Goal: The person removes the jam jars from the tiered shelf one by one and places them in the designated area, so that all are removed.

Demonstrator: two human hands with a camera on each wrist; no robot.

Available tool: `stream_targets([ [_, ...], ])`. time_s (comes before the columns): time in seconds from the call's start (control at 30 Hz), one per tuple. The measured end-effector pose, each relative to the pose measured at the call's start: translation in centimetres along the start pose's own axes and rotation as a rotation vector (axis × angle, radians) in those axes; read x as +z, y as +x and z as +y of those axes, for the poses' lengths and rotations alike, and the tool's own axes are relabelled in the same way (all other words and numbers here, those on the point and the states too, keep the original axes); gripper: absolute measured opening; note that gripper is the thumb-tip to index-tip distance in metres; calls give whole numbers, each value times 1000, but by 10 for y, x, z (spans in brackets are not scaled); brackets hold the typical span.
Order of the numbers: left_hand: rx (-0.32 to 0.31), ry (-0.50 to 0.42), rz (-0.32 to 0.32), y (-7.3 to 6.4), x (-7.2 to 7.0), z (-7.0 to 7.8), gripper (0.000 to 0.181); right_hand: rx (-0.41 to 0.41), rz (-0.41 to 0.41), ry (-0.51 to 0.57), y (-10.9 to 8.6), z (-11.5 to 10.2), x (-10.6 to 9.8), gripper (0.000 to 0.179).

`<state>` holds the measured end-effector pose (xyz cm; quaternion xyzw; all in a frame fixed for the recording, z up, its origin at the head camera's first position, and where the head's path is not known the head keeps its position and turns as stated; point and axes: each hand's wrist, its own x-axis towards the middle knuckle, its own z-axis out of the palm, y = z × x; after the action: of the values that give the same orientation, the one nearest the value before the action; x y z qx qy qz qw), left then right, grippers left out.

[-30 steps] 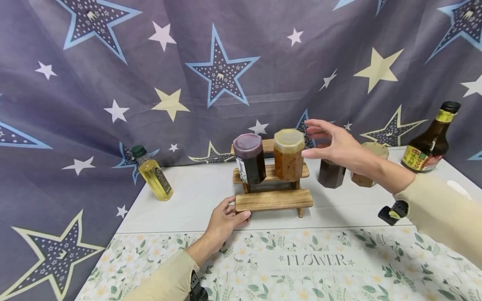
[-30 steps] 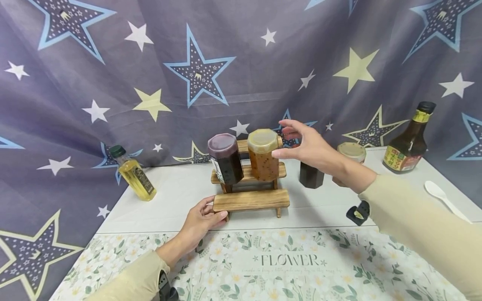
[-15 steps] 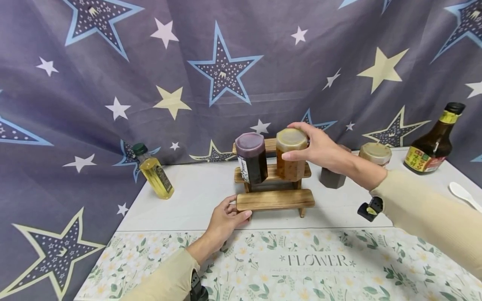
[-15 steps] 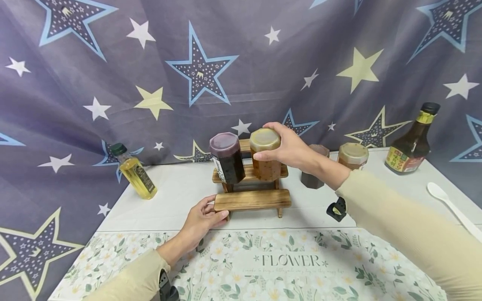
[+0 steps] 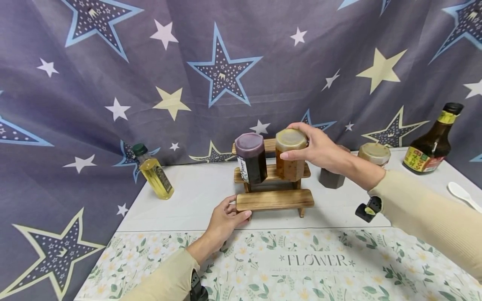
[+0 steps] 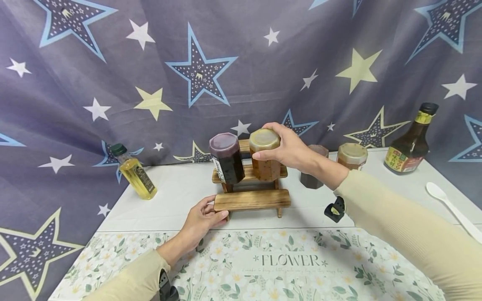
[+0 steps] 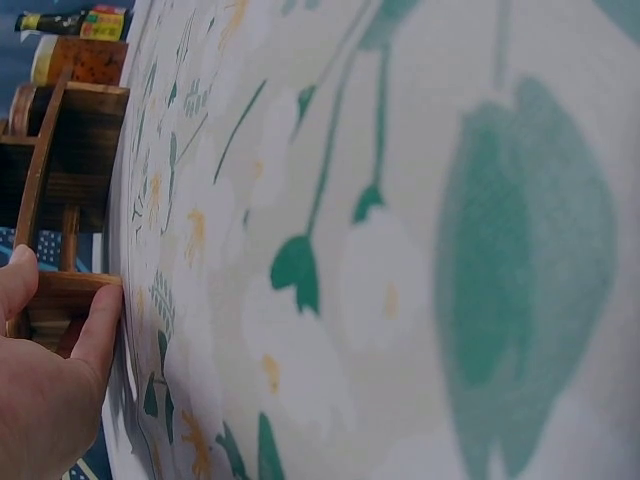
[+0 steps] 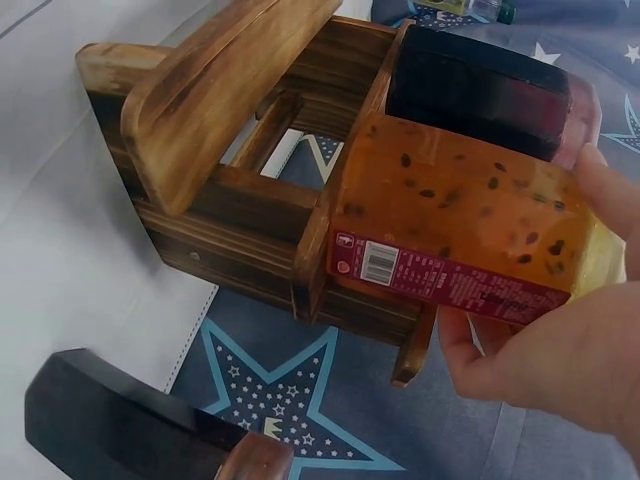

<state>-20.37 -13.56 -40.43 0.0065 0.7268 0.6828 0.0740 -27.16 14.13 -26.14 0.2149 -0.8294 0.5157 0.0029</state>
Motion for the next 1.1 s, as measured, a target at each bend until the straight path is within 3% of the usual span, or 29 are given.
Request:
stream_targets([
  [0.4, -4, -4, 0, 0, 0, 1, 70, 12, 38, -8, -2, -5, -1, 71],
  [0.8, -10, -5, 3, 0, 1, 2, 70, 34, 130, -67, -30, -29, -34, 71],
  [1.1, -12, 8, 0, -1, 1, 2, 72, 85, 161, -152, -55, -22, -54, 72],
])
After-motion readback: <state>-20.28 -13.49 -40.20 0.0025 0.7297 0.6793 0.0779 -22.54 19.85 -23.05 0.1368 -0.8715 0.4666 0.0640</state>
